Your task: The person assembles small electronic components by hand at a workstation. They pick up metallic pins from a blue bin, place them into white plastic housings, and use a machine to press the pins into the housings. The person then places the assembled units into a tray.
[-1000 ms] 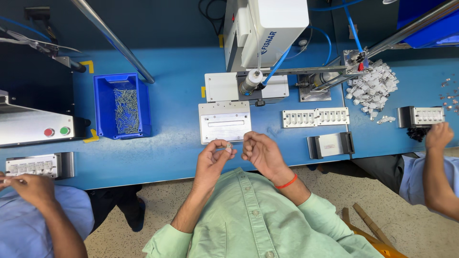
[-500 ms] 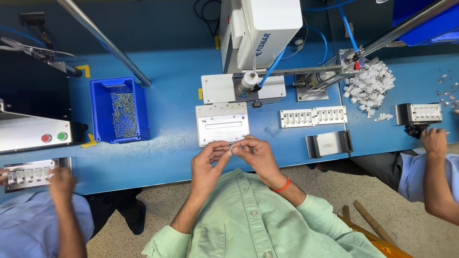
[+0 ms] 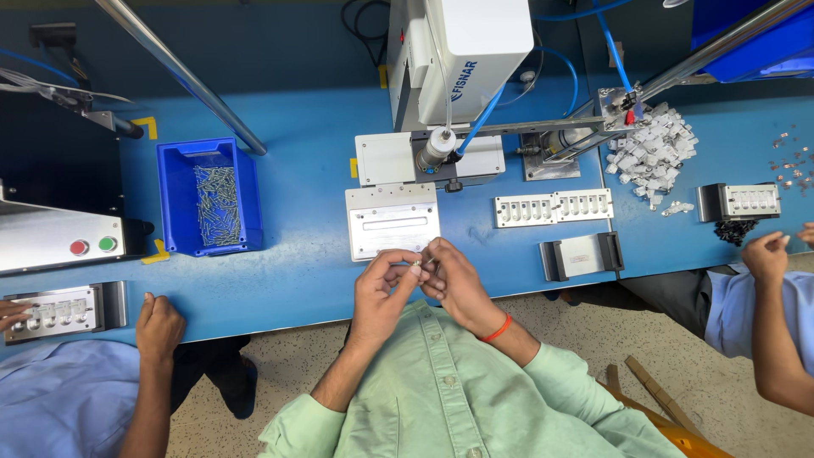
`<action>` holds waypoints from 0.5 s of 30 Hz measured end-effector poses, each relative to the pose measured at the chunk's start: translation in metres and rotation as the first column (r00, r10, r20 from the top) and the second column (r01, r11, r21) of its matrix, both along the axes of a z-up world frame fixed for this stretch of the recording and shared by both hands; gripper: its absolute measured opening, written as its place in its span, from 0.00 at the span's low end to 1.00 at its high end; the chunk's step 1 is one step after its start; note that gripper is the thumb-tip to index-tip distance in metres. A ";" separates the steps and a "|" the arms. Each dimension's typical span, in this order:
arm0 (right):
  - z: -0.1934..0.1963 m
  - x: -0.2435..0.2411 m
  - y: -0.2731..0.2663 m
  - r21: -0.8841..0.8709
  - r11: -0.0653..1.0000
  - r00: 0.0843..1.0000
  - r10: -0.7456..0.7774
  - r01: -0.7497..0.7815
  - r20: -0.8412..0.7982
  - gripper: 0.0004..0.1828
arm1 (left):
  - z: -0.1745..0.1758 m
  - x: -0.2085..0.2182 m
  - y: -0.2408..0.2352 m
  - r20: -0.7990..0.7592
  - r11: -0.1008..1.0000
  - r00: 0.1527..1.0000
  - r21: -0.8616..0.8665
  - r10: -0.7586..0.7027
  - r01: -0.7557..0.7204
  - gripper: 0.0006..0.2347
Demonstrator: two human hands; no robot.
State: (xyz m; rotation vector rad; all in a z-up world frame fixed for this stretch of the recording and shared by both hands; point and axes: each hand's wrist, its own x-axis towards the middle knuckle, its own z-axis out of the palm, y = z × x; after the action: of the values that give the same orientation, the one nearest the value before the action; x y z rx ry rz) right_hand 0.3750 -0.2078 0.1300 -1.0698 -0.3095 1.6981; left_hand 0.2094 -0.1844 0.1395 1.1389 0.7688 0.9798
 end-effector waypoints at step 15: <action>-0.007 0.001 -0.003 0.277 0.952 0.952 0.041 -0.129 0.304 0.09 | 0.024 -0.001 0.004 -0.416 0.994 0.903 0.065 0.111 -0.092 0.09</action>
State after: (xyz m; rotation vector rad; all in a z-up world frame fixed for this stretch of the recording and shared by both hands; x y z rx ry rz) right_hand 0.3760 -0.2110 0.1234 -1.0953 -0.7869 1.5057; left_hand 0.2080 -0.1807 0.1633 1.3814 1.1670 0.8480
